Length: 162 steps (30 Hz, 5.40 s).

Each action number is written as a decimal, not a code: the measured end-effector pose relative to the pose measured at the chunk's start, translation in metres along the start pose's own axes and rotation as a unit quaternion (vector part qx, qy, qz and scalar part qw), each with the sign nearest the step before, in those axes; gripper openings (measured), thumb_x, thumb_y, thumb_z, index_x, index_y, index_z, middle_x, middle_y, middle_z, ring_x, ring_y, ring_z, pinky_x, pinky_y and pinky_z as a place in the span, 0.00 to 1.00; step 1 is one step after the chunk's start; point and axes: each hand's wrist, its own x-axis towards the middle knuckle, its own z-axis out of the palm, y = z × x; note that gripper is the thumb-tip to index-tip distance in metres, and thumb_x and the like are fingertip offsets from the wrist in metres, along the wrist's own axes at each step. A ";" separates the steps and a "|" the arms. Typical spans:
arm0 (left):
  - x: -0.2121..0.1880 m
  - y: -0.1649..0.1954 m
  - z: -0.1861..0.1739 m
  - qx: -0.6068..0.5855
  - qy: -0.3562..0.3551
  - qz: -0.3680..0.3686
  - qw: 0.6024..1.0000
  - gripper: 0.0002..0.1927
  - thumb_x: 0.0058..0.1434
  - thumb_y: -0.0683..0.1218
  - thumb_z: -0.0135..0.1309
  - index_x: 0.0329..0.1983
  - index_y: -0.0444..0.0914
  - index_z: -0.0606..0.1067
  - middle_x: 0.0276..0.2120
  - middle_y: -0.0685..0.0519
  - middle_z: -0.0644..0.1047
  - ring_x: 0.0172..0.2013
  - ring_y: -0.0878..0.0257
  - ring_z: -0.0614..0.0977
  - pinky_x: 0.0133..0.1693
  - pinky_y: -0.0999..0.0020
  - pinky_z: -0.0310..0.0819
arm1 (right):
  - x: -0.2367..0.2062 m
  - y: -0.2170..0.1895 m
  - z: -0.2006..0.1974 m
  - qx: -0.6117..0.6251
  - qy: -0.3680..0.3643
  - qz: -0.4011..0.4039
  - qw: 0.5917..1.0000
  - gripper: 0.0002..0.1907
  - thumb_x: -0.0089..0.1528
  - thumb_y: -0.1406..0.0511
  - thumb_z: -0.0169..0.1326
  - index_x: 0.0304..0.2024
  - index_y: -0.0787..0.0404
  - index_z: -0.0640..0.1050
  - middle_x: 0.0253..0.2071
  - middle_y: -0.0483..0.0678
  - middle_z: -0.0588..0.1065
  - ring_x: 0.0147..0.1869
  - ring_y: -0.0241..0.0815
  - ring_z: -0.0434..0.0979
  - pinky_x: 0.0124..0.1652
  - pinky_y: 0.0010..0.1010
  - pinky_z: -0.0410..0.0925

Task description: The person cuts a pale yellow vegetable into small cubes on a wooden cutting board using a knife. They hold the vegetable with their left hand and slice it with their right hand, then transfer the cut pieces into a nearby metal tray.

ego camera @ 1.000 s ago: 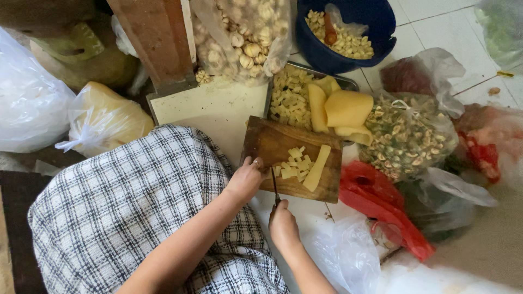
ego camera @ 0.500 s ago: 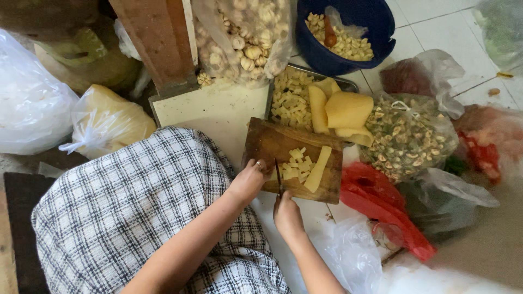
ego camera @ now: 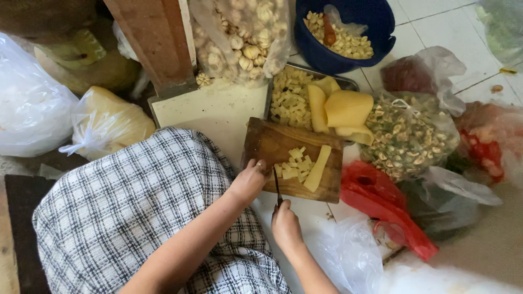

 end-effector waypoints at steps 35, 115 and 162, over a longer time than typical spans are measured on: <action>0.004 0.000 -0.014 0.076 -0.136 0.040 0.987 0.16 0.52 0.41 0.54 0.44 0.39 0.80 0.40 0.49 0.78 0.56 0.52 0.69 0.56 0.62 0.63 | 0.034 0.007 0.000 -0.019 -0.027 0.008 0.999 0.14 0.67 0.65 0.43 0.47 0.72 0.66 0.33 0.72 0.77 0.41 0.72 0.79 0.42 0.57 0.72; 0.002 -0.009 0.013 -0.147 -0.023 -0.124 0.981 0.15 0.51 0.34 0.52 0.41 0.36 0.79 0.45 0.43 0.76 0.48 0.47 0.78 0.50 0.59 0.75 | 0.011 -0.007 -0.002 -0.027 0.005 -0.026 0.999 0.20 0.65 0.66 0.47 0.51 0.78 0.62 0.26 0.70 0.77 0.32 0.70 0.80 0.33 0.56 0.74; 0.007 -0.001 -0.025 -0.198 -0.023 -0.206 0.958 0.23 0.50 0.44 0.66 0.45 0.35 0.69 0.40 0.39 0.77 0.43 0.43 0.81 0.43 0.52 0.78 | 0.005 -0.005 -0.006 0.003 -0.009 0.002 1.000 0.14 0.68 0.64 0.46 0.44 0.71 0.62 0.25 0.68 0.76 0.31 0.70 0.79 0.31 0.55 0.73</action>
